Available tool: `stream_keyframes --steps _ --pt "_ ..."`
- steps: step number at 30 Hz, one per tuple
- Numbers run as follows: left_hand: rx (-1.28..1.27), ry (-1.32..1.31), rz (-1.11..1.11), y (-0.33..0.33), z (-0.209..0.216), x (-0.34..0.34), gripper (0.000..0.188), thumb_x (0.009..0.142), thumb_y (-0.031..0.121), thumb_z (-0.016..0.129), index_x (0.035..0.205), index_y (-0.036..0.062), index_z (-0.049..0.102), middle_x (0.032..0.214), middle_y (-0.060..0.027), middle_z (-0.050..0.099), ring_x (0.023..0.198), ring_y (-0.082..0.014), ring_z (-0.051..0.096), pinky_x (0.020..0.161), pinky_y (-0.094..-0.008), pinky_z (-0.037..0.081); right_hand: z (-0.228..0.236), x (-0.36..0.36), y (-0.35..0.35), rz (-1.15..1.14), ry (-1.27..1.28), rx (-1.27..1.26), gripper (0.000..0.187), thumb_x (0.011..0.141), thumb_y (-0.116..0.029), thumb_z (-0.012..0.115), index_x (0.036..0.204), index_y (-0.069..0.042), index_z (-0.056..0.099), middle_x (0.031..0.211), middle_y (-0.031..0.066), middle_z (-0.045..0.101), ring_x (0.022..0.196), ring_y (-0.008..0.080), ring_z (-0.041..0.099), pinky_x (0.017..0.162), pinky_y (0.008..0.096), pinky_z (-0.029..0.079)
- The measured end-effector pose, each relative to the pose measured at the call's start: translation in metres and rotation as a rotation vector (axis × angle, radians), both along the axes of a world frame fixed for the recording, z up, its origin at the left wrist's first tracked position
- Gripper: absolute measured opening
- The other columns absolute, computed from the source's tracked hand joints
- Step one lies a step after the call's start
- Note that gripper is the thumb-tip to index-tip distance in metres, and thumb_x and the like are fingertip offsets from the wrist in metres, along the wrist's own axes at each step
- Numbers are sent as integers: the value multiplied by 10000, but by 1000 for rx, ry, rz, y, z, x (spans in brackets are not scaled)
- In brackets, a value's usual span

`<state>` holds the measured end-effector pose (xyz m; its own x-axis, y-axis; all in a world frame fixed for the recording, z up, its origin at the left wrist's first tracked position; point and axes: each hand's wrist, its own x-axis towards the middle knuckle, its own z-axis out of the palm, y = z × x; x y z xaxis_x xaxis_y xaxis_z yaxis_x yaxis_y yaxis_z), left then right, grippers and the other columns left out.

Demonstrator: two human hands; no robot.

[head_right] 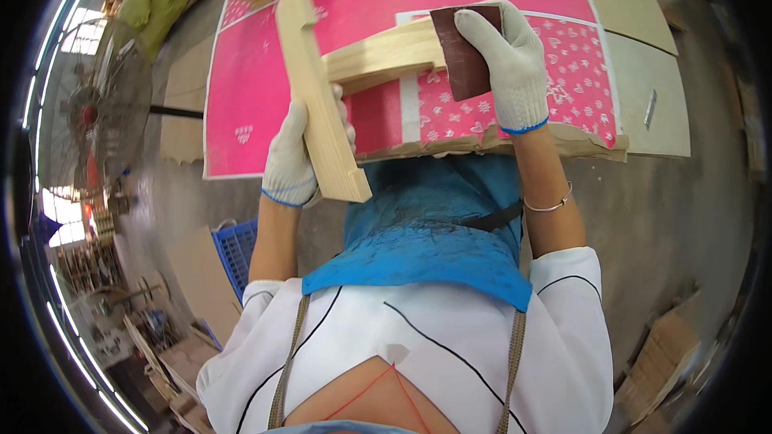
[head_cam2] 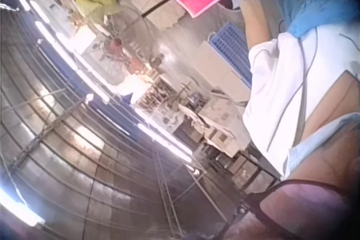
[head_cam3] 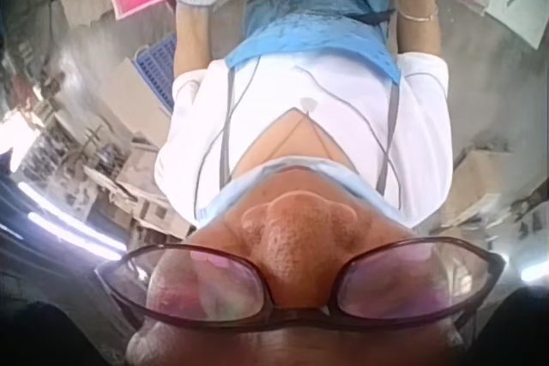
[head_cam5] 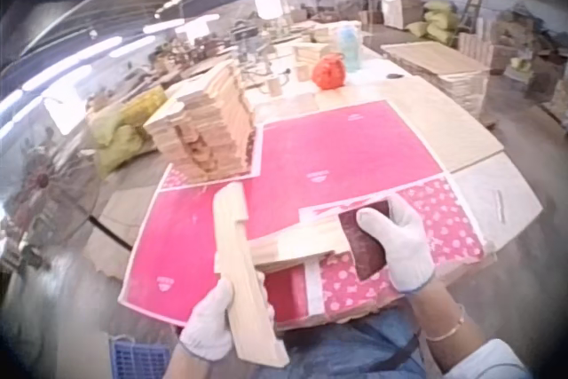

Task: The recorder is using a piece of sandpaper to sand and smooth the edges of L-shaped wooden furniture components at a workbench.

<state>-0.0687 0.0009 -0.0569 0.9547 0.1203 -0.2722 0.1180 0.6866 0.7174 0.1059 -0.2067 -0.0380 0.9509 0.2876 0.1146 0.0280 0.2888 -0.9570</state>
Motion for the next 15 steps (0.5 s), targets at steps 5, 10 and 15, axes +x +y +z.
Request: stream_keyframes --steps 5,10,15 --pt "175 -44 -23 1 8 -8 561 1023 461 484 1337 -3 509 1150 -99 628 895 -165 649 766 -327 574 12 -17 32 268 -365 -58 144 906 -120 671 1003 -14 677 895 32 686 815 76 630 723 245 521" --pt "278 117 165 -12 16 -18 512 1037 435 466 1293 -3 530 990 -96 642 814 -184 642 670 -310 559 21 -33 61 371 -553 30 121 889 -111 684 967 -19 690 882 45 696 820 92 650 721 255 525" --pt "272 38 228 -7 38 -22 461 1045 365 472 1318 1 547 1114 -71 656 951 -133 635 815 -299 540 6 -77 53 722 -848 -107 88 829 -43 722 899 -5 686 816 65 660 771 139 651 718 291 509"
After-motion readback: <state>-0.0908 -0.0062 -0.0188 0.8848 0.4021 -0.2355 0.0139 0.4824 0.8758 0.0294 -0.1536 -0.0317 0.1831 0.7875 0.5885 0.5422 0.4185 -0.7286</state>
